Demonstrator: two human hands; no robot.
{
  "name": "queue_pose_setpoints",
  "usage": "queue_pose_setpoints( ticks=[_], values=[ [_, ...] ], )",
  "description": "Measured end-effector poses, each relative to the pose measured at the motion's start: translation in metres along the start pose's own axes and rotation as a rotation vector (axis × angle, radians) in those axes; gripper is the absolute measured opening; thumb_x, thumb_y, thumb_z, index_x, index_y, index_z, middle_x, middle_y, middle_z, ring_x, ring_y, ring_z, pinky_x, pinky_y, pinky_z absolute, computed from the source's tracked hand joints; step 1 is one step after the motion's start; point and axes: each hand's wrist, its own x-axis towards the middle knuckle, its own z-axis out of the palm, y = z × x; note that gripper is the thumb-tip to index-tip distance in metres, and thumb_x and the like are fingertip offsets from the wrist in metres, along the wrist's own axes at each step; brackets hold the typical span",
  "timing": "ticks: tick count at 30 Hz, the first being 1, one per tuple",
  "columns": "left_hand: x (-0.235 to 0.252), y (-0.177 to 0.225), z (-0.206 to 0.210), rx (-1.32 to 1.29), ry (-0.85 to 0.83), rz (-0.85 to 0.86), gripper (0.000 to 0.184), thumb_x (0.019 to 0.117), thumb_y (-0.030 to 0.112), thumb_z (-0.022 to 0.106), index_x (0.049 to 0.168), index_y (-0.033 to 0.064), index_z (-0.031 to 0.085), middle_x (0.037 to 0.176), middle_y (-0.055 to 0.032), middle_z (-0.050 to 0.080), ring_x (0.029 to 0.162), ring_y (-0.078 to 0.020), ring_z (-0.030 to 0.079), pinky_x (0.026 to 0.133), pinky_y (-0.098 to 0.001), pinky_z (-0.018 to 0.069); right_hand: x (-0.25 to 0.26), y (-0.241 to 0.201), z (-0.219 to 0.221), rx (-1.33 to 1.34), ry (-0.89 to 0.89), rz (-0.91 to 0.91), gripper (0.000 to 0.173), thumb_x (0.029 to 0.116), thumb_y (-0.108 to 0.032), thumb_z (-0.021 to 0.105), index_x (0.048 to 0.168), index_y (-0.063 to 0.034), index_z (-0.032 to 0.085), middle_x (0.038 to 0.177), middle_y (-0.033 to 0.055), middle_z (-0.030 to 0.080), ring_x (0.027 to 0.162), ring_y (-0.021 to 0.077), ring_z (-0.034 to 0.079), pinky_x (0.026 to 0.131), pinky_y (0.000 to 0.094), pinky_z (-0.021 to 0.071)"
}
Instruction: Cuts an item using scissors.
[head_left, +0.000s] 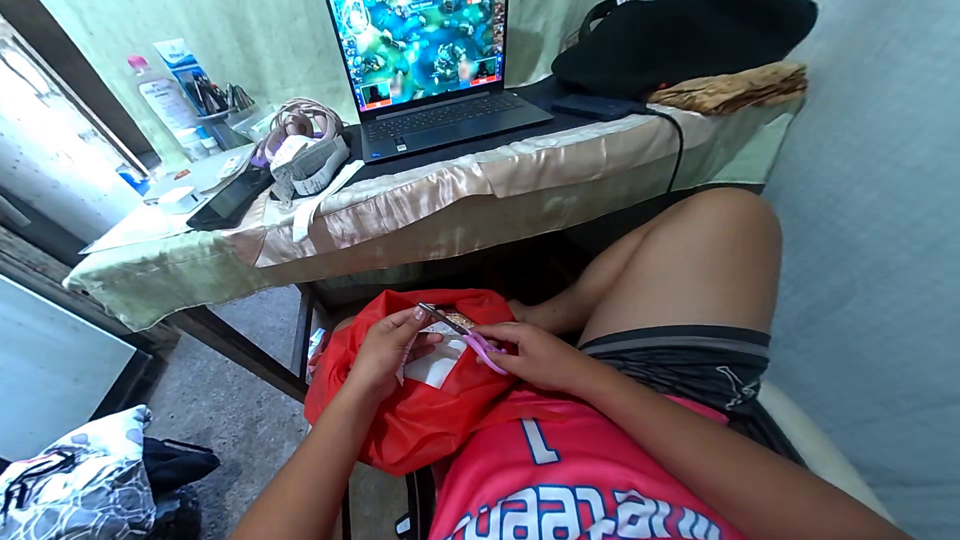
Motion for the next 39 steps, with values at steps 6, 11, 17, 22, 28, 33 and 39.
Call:
queue_pose_setpoints(
  ticks=[6, 11, 17, 22, 28, 33, 39],
  values=[
    [-0.0001, -0.0010, -0.0006, 0.009, -0.007, 0.009, 0.030, 0.1077, 0.021, 0.054, 0.125, 0.0009, 0.067, 0.113, -0.0122, 0.074, 0.092, -0.0221, 0.074, 0.083, -0.0373, 0.0623, 0.0003, -0.0008, 0.0003, 0.016, -0.001, -0.010, 0.039, 0.1033, -0.028, 0.060, 0.140, -0.0147, 0.063, 0.119, 0.0021, 0.071, 0.104, 0.0057, 0.066, 0.096, 0.0265, 0.0538],
    [0.0001, -0.0010, -0.0007, 0.004, -0.009, 0.002, 0.028, 0.1084, 0.018, 0.052, 0.125, 0.0007, 0.066, 0.114, -0.0130, 0.074, 0.091, -0.0225, 0.074, 0.083, -0.0372, 0.0626, -0.0005, -0.0021, -0.0004, 0.005, -0.008, -0.013, 0.046, 0.0997, -0.035, 0.064, 0.142, -0.0173, 0.061, 0.128, 0.0041, 0.067, 0.115, 0.0090, 0.062, 0.102, 0.0301, 0.0503],
    [0.0002, -0.0010, -0.0003, 0.004, 0.002, 0.007, 0.029, 0.1076, 0.020, 0.054, 0.125, 0.0008, 0.067, 0.112, -0.0126, 0.074, 0.090, -0.0223, 0.074, 0.082, -0.0372, 0.0627, 0.0002, -0.0002, 0.0006, -0.029, 0.002, -0.008, 0.042, 0.1020, -0.034, 0.061, 0.141, -0.0185, 0.063, 0.125, 0.0025, 0.069, 0.112, 0.0076, 0.064, 0.101, 0.0292, 0.0510],
    [0.0000, -0.0011, 0.0000, 0.002, 0.003, 0.006, 0.030, 0.1076, 0.020, 0.054, 0.127, 0.0007, 0.066, 0.113, -0.0129, 0.074, 0.091, -0.0227, 0.075, 0.083, -0.0373, 0.0628, -0.0001, -0.0010, 0.0008, -0.021, 0.003, 0.009, 0.041, 0.1024, -0.031, 0.060, 0.141, -0.0180, 0.062, 0.125, 0.0029, 0.069, 0.111, 0.0076, 0.065, 0.100, 0.0286, 0.0518],
    [0.0002, -0.0011, -0.0006, 0.021, -0.010, 0.017, 0.031, 0.1076, 0.022, 0.054, 0.126, 0.0007, 0.066, 0.114, -0.0122, 0.074, 0.090, -0.0222, 0.074, 0.083, -0.0370, 0.0626, 0.0012, -0.0013, -0.0001, -0.018, 0.008, 0.012, 0.037, 0.1037, -0.027, 0.059, 0.139, -0.0151, 0.064, 0.117, 0.0019, 0.071, 0.103, 0.0061, 0.067, 0.095, 0.0267, 0.0539],
    [0.0000, -0.0005, 0.0001, 0.003, -0.004, 0.013, 0.029, 0.1081, 0.020, 0.053, 0.126, 0.0006, 0.066, 0.113, -0.0132, 0.074, 0.091, -0.0229, 0.074, 0.083, -0.0377, 0.0626, 0.0017, -0.0016, -0.0010, 0.016, -0.009, 0.011, 0.041, 0.1011, -0.030, 0.062, 0.140, -0.0160, 0.063, 0.120, 0.0029, 0.070, 0.106, 0.0072, 0.066, 0.096, 0.0280, 0.0533],
    [-0.0002, -0.0002, -0.0003, -0.006, -0.005, 0.000, 0.029, 0.1083, 0.018, 0.052, 0.127, -0.0003, 0.064, 0.115, -0.0142, 0.073, 0.093, -0.0244, 0.074, 0.084, -0.0390, 0.0628, 0.0015, -0.0023, -0.0042, 0.010, -0.022, 0.015, 0.044, 0.0999, -0.035, 0.064, 0.140, -0.0162, 0.063, 0.124, 0.0032, 0.069, 0.109, 0.0074, 0.064, 0.098, 0.0286, 0.0520]
  ],
)
